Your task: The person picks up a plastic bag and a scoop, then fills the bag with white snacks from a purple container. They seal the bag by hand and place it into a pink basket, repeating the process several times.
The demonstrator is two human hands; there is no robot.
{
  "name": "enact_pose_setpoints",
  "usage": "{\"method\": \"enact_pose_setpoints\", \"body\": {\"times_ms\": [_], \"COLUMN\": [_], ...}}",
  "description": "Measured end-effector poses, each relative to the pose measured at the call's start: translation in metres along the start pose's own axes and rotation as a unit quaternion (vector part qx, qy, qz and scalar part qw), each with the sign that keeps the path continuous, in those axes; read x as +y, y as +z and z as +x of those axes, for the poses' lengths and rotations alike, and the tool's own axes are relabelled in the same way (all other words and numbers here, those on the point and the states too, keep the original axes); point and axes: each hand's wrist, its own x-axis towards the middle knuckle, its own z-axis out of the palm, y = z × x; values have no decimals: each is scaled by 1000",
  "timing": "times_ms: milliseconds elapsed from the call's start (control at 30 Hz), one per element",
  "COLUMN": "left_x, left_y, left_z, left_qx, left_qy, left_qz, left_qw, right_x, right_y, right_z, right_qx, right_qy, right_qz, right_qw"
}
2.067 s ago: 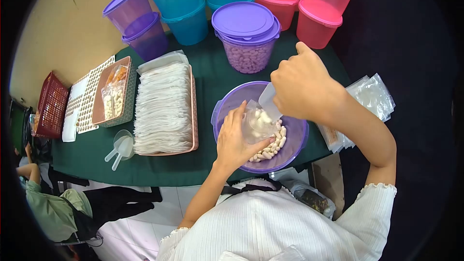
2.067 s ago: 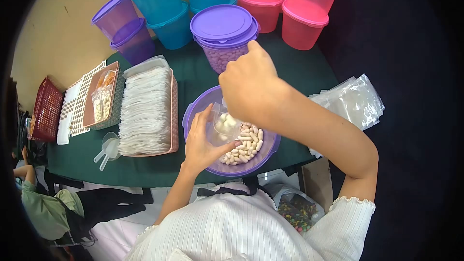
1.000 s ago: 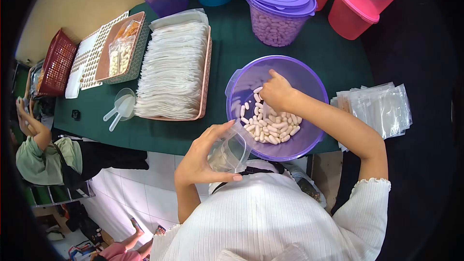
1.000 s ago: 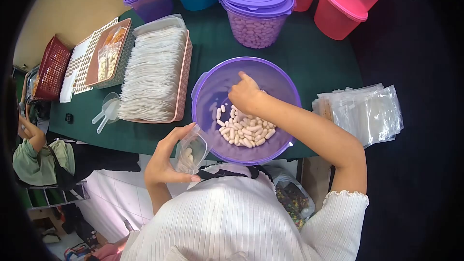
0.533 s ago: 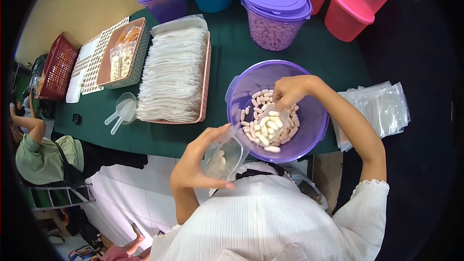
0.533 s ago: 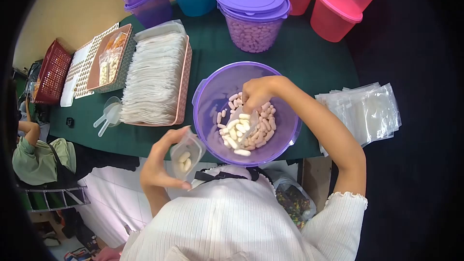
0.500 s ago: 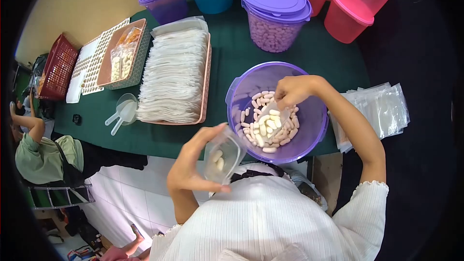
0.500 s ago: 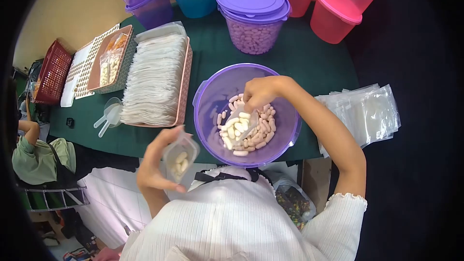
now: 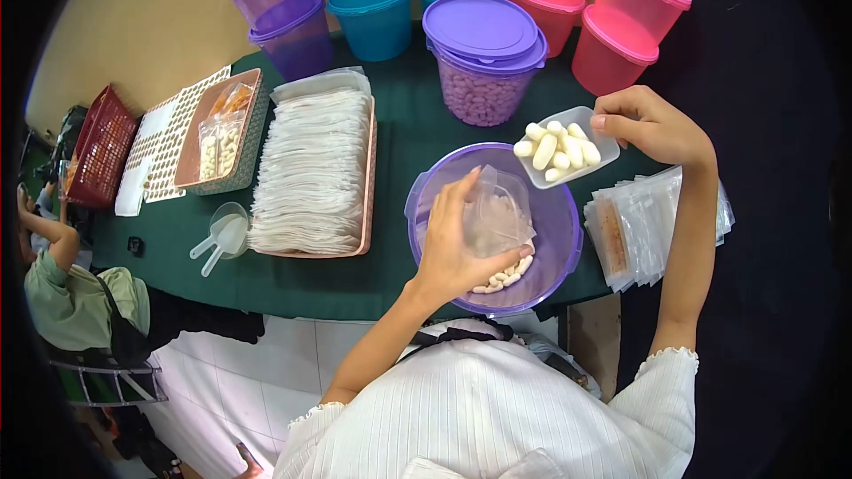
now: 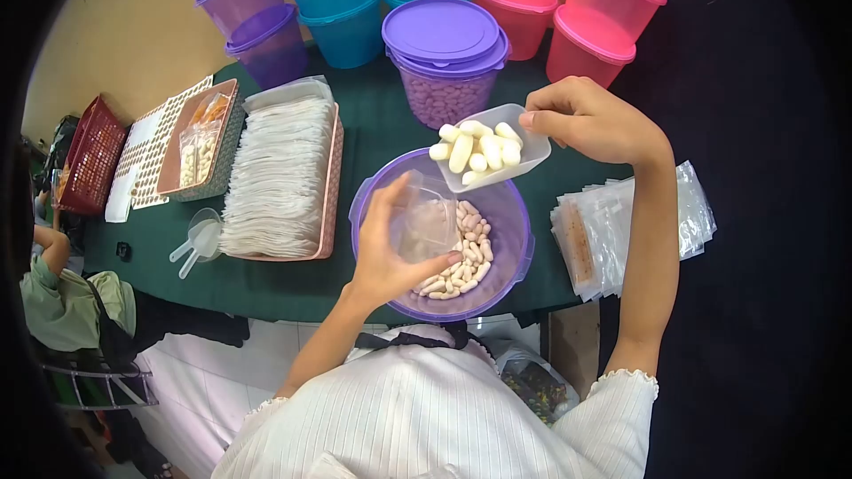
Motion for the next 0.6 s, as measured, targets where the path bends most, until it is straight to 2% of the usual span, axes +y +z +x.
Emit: {"method": "enact_pose_setpoints", "body": {"times_ms": [67,100,233,300,533,600], "left_x": [-7,-7,-5,-5,-5,-5], "left_y": [2,3,3,4,3,3], "left_z": [0,0,-1,-1,-1,-1], "left_qx": [-69,-73,-50,-52,-55,-56], "left_qy": [-40,-38,-33,-35,-39,-38], "left_qz": [68,66,88,90,92,89], "left_qw": [995,994,994,994,993,994], "right_x": [-6,-8,-11,-18,-20,-20], "right_y": [1,3,9,11,14,14], "right_z": [-3,-4,-2,-1,1,3], "right_qx": [2,5,-34,-38,-41,-49], "right_qy": [26,29,22,54,46,77], "right_qz": [-54,-53,-125,-205,-237,-265], "right_qw": [998,998,991,976,970,960]}}
